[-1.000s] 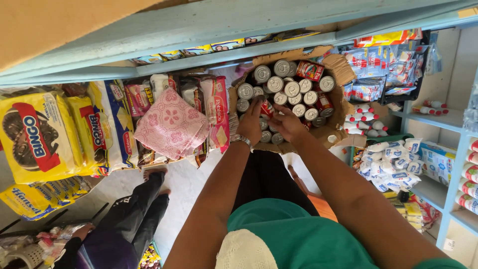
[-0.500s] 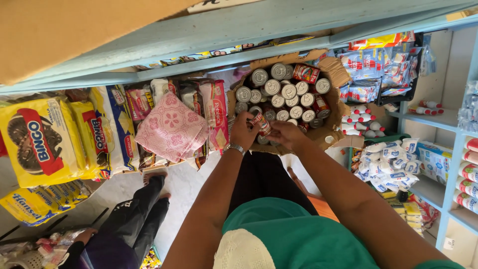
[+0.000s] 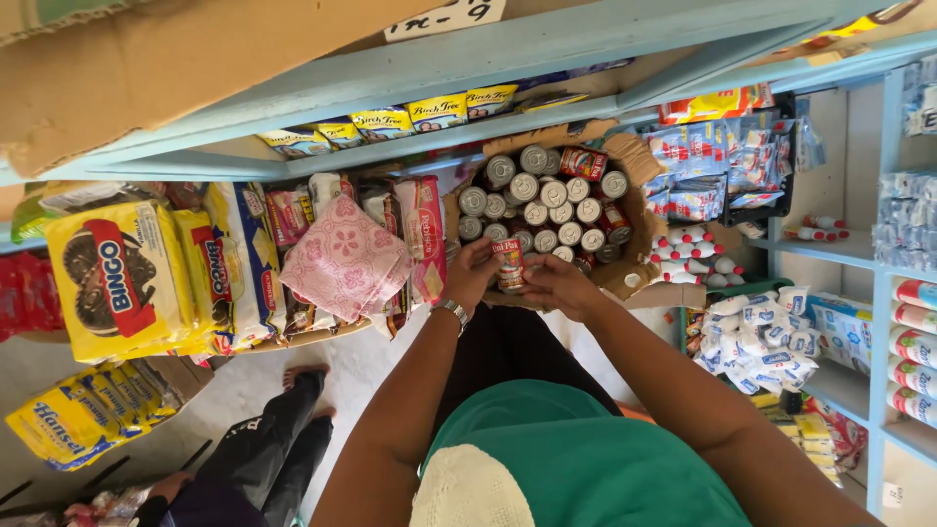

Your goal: Stocking canned sardines on a shelf in a grocery store.

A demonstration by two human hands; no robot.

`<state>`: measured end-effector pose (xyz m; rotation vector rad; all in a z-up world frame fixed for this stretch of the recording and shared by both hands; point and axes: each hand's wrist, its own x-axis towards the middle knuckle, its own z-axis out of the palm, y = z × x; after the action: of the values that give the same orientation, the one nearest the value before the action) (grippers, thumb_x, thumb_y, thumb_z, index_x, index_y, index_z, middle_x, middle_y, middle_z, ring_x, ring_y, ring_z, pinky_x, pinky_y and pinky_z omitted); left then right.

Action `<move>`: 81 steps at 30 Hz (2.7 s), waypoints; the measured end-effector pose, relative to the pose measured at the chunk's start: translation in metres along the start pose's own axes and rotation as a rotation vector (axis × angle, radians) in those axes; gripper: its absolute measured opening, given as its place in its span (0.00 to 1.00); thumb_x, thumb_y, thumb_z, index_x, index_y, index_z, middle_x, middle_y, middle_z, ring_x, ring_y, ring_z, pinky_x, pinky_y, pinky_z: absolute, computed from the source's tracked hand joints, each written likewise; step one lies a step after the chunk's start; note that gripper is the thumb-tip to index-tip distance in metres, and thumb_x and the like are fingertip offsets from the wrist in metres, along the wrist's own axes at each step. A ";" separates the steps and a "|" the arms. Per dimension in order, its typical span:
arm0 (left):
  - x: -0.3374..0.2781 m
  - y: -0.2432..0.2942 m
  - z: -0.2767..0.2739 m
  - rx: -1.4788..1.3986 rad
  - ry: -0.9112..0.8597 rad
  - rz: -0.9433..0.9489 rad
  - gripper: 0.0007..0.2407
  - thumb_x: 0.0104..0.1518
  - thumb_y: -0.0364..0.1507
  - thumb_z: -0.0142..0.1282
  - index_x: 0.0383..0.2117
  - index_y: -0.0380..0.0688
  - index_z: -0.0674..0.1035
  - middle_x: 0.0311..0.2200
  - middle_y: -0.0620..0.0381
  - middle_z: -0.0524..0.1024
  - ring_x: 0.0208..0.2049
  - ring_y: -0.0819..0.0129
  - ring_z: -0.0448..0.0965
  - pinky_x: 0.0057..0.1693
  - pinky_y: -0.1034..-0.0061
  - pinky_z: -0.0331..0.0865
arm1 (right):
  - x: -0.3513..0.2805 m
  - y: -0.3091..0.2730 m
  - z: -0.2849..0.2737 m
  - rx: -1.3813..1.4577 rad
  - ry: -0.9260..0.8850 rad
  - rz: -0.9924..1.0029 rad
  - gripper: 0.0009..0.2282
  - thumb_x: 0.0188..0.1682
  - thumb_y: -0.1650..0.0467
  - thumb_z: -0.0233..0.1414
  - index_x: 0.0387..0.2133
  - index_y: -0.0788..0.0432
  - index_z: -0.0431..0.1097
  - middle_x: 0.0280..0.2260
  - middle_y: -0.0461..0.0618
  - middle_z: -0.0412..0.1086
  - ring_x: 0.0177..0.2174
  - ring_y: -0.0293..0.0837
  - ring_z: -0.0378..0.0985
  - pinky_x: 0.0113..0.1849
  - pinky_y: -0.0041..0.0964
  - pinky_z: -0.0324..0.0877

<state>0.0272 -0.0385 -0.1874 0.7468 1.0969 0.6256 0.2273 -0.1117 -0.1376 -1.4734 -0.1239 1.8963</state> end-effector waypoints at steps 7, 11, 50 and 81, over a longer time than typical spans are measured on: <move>-0.037 0.034 0.009 0.009 -0.165 0.098 0.26 0.54 0.22 0.65 0.62 0.42 0.71 0.56 0.46 0.76 0.54 0.64 0.77 0.58 0.69 0.73 | -0.033 -0.011 0.000 -0.141 -0.054 -0.083 0.18 0.48 0.70 0.59 0.52 0.53 0.66 0.38 0.48 0.73 0.37 0.41 0.78 0.37 0.36 0.75; -0.063 0.063 0.017 -0.079 -0.246 -0.012 0.31 0.50 0.18 0.63 0.65 0.49 0.68 0.57 0.50 0.75 0.53 0.64 0.79 0.56 0.67 0.77 | -0.062 -0.022 0.012 -0.164 -0.072 -0.108 0.18 0.47 0.70 0.60 0.51 0.54 0.66 0.39 0.48 0.73 0.37 0.40 0.77 0.36 0.35 0.74; -0.188 0.257 0.076 0.107 -0.396 0.462 0.32 0.50 0.20 0.65 0.66 0.43 0.68 0.56 0.50 0.77 0.54 0.64 0.78 0.58 0.69 0.74 | -0.235 -0.137 0.094 -0.353 -0.104 -0.827 0.15 0.44 0.72 0.61 0.46 0.61 0.74 0.39 0.49 0.78 0.38 0.38 0.78 0.41 0.34 0.71; -0.341 0.464 0.131 0.043 -0.451 0.829 0.25 0.52 0.20 0.64 0.58 0.37 0.71 0.53 0.51 0.78 0.54 0.65 0.79 0.57 0.67 0.76 | -0.430 -0.273 0.203 -0.440 -0.283 -1.189 0.14 0.46 0.73 0.59 0.45 0.64 0.72 0.40 0.53 0.79 0.41 0.41 0.80 0.46 0.39 0.74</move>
<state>-0.0028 -0.0476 0.4026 1.3195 0.3505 1.0599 0.2165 -0.0930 0.4103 -0.9512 -1.2970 1.0606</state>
